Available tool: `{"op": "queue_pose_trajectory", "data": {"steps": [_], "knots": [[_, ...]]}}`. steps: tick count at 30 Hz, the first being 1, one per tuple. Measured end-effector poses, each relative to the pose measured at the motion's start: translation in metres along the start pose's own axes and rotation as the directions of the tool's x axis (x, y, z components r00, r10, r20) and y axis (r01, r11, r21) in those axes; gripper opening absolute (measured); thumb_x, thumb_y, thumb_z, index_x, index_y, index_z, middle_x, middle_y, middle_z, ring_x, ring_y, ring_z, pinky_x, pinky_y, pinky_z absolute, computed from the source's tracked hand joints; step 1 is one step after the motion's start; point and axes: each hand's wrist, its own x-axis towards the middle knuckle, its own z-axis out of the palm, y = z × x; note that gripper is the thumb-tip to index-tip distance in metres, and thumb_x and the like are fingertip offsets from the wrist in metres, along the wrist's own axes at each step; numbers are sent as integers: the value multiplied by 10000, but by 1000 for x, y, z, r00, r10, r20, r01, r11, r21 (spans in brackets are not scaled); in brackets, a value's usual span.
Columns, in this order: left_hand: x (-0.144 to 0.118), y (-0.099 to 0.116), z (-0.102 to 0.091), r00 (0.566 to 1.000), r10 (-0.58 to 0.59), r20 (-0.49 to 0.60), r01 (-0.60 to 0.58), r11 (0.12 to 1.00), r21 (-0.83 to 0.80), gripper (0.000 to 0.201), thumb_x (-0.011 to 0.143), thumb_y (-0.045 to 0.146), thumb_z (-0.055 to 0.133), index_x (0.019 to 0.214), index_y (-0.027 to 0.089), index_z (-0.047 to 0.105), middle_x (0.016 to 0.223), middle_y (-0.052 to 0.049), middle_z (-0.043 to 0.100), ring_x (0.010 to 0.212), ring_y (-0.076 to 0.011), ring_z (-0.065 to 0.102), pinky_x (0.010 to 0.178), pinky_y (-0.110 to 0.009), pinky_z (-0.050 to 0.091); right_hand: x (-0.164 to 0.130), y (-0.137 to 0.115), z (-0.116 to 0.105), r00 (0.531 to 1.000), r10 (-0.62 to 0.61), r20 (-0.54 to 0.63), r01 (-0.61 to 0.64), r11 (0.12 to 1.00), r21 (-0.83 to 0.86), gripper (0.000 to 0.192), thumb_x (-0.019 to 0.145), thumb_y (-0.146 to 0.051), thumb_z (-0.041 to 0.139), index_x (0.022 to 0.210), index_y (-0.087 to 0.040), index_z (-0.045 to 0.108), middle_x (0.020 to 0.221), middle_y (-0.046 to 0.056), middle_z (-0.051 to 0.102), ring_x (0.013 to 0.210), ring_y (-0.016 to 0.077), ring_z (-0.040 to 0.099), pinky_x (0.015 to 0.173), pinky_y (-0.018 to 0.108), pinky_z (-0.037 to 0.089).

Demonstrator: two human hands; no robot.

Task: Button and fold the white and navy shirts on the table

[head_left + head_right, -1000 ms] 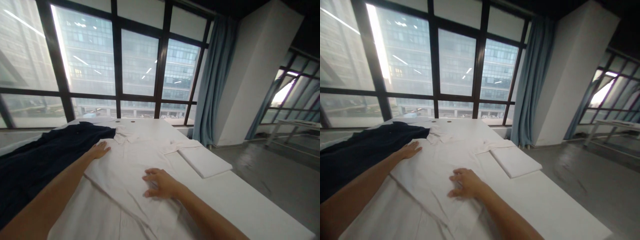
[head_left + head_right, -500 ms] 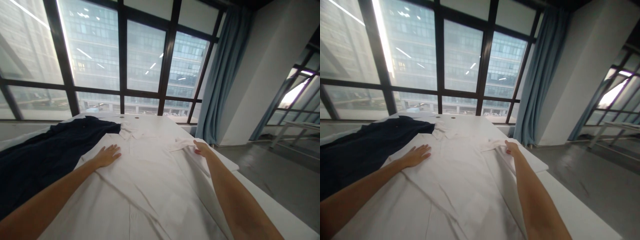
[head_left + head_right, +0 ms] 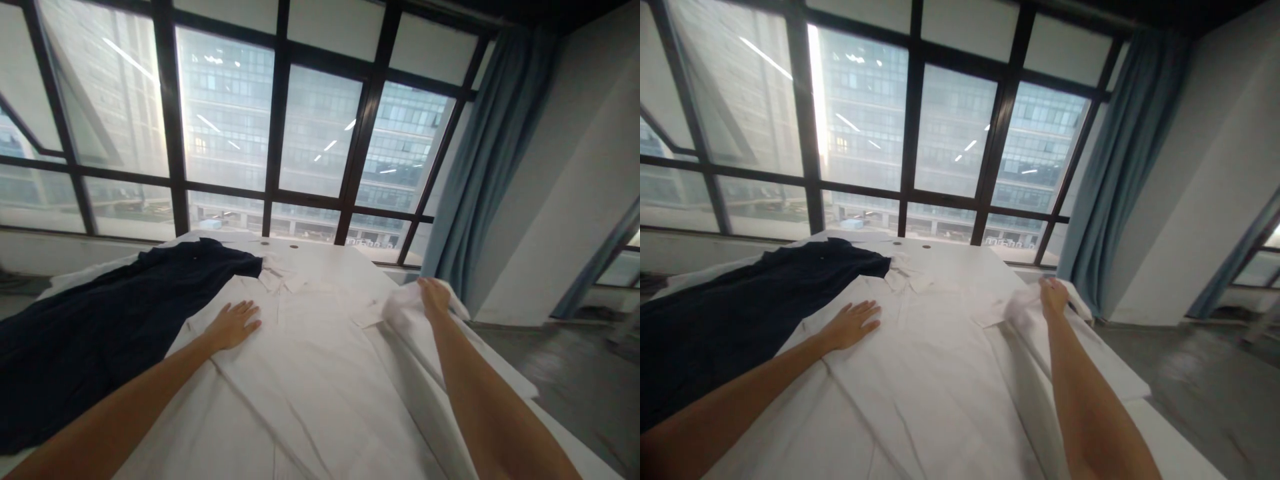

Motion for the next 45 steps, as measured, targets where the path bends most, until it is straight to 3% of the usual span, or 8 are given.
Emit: {"op": "queue_pose_trajectory", "data": {"steps": [4, 7, 15, 23, 29, 34, 40, 45], "knots": [[-5, 7, -12, 986, 0, -167, -25, 989, -148, 500, 932, 466, 325, 1232, 186, 609, 1378, -128, 537, 1303, -280, 449, 1109, -495, 269, -40, -80, 1, 938, -344, 30, 324, 908, 264, 599, 818, -568, 539, 1199, -113, 621, 1292, 189, 545, 1125, 273, 561, 961, 443, 463], [-17, 11, -30, 962, -140, -233, -6, 846, -533, 572, 914, 555, 301, 1137, 154, 642, 1265, -154, 614, 1213, -298, 522, 1065, -479, 347, -115, -132, -14, 707, -689, 161, 600, 704, 381, 553, 850, -511, 560, 1309, -201, 554, 1364, 130, 517, 1279, 269, 458, 1054, 466, 391], [-109, 20, -82, 918, 35, 394, 394, 15, -919, 844, 750, 812, 388, 1188, 114, 573, 1174, -202, 648, 910, -299, 663, 759, -415, 528, -273, -148, -50, 129, -835, 534, 698, 459, 549, 545, 808, -279, 593, 1329, -140, 516, 1432, 159, 460, 1319, 269, 436, 1083, 457, 379], [-152, 38, -74, 994, -5, 109, 76, 751, -656, 560, 600, 543, 721, 1011, 164, 685, 936, -77, 708, 914, -283, 638, 802, -328, 479, -290, -144, -49, 269, -824, 499, 634, 541, 553, 490, 787, -230, 588, 1272, -167, 549, 1393, 140, 508, 1278, 240, 489, 1067, 434, 410], [-149, 44, -80, 987, -110, -121, -17, 670, -742, 583, 726, 530, 601, 1210, 210, 547, 1062, -76, 639, 1068, -244, 592, 834, -301, 475, -288, -136, -45, 332, -801, 499, 595, 588, 548, 415, 789, -235, 589, 1199, -175, 595, 1330, 141, 558, 1192, 237, 560, 1013, 419, 457], [-167, 28, -99, 975, -55, 213, 207, 558, -803, 785, 645, 570, 684, 1307, 215, 454, 782, 17, 630, 759, -191, 630, 638, -267, 458, -292, -140, -51, 311, -822, 477, 485, 569, 664, 187, 820, -287, 582, 964, -210, 673, 1126, 92, 677, 1012, 200, 645, 903, 355, 506], [-177, 8, -94, 948, -61, 314, 205, 869, -451, 765, 612, 571, 696, 1257, 188, 545, 828, -26, 691, 796, -229, 651, 694, -292, 468, -285, -128, -43, 389, -629, 673, 539, 748, 387, 256, 890, -361, 512, 952, -202, 703, 1069, 95, 705, 1009, 207, 644, 937, 360, 472], [-175, 36, -92, 989, 143, -37, -147, 959, -240, 612, 798, 611, 550, 1290, 248, 562, 1352, -89, 556, 1262, -284, 476, 1071, -398, 330, -274, -105, -38, 390, -314, 865, 607, 794, 15, 497, 905, -506, 462, 1316, -240, 546, 1467, 128, 423, 1375, 286, 340, 1092, 567, 248]]}}
